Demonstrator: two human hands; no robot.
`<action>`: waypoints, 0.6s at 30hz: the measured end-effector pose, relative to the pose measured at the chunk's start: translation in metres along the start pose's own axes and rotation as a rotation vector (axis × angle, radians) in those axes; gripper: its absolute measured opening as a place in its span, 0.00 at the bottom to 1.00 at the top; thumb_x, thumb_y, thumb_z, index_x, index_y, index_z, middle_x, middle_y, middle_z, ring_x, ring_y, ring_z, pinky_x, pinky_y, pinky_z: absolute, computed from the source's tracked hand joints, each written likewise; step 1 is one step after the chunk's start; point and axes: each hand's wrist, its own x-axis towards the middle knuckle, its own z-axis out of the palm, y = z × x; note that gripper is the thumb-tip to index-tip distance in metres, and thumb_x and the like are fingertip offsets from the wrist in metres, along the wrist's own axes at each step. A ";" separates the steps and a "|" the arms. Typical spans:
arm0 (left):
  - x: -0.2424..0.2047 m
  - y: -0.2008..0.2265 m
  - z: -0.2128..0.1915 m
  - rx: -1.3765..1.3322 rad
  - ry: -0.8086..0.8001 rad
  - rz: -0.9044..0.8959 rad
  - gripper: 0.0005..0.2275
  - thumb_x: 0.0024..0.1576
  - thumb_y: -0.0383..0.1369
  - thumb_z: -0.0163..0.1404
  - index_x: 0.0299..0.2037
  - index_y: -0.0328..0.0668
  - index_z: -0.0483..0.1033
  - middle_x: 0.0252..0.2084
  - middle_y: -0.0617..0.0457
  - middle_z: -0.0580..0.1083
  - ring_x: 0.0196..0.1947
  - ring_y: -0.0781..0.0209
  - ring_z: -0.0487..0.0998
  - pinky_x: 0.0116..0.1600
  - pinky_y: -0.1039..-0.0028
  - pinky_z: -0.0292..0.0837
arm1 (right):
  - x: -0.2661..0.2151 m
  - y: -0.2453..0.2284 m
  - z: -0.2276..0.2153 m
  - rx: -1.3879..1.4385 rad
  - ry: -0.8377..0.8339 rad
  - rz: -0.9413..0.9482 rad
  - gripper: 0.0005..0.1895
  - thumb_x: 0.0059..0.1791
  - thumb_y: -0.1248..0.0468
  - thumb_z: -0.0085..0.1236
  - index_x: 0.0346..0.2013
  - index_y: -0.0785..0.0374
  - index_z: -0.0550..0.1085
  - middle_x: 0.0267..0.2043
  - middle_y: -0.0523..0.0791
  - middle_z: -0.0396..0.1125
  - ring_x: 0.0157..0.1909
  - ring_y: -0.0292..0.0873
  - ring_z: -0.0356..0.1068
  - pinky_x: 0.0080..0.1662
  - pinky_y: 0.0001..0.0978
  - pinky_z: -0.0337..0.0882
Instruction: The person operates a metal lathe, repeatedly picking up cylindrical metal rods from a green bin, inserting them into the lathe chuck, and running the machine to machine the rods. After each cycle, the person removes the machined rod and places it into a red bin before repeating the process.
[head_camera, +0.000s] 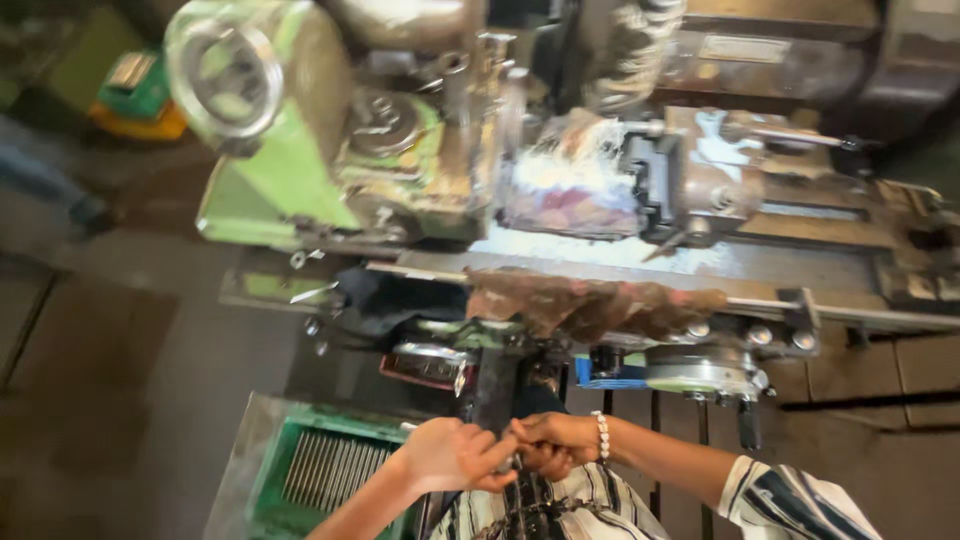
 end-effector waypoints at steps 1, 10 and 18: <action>0.003 -0.005 0.003 -0.005 -0.001 0.005 0.20 0.60 0.53 0.52 0.47 0.44 0.76 0.18 0.58 0.68 0.18 0.62 0.73 0.21 0.70 0.68 | -0.002 -0.003 0.002 -0.016 0.037 -0.037 0.22 0.59 0.40 0.42 0.34 0.53 0.65 0.19 0.33 0.47 0.17 0.29 0.42 0.20 0.23 0.43; 0.049 -0.012 0.088 -1.761 0.861 -1.349 0.06 0.61 0.39 0.50 0.42 0.51 0.70 0.17 0.65 0.55 0.11 0.77 0.52 0.14 0.81 0.41 | -0.014 -0.050 0.047 -1.239 1.350 -1.199 0.12 0.57 0.56 0.53 0.41 0.62 0.72 0.25 0.46 0.66 0.28 0.51 0.71 0.29 0.35 0.67; 0.081 -0.024 0.112 -1.975 0.530 -1.337 0.07 0.60 0.36 0.52 0.42 0.48 0.67 0.18 0.63 0.55 0.11 0.75 0.49 0.15 0.79 0.39 | -0.074 -0.085 0.076 -1.835 1.254 -1.093 0.10 0.50 0.59 0.62 0.39 0.59 0.72 0.27 0.45 0.64 0.30 0.49 0.71 0.31 0.42 0.68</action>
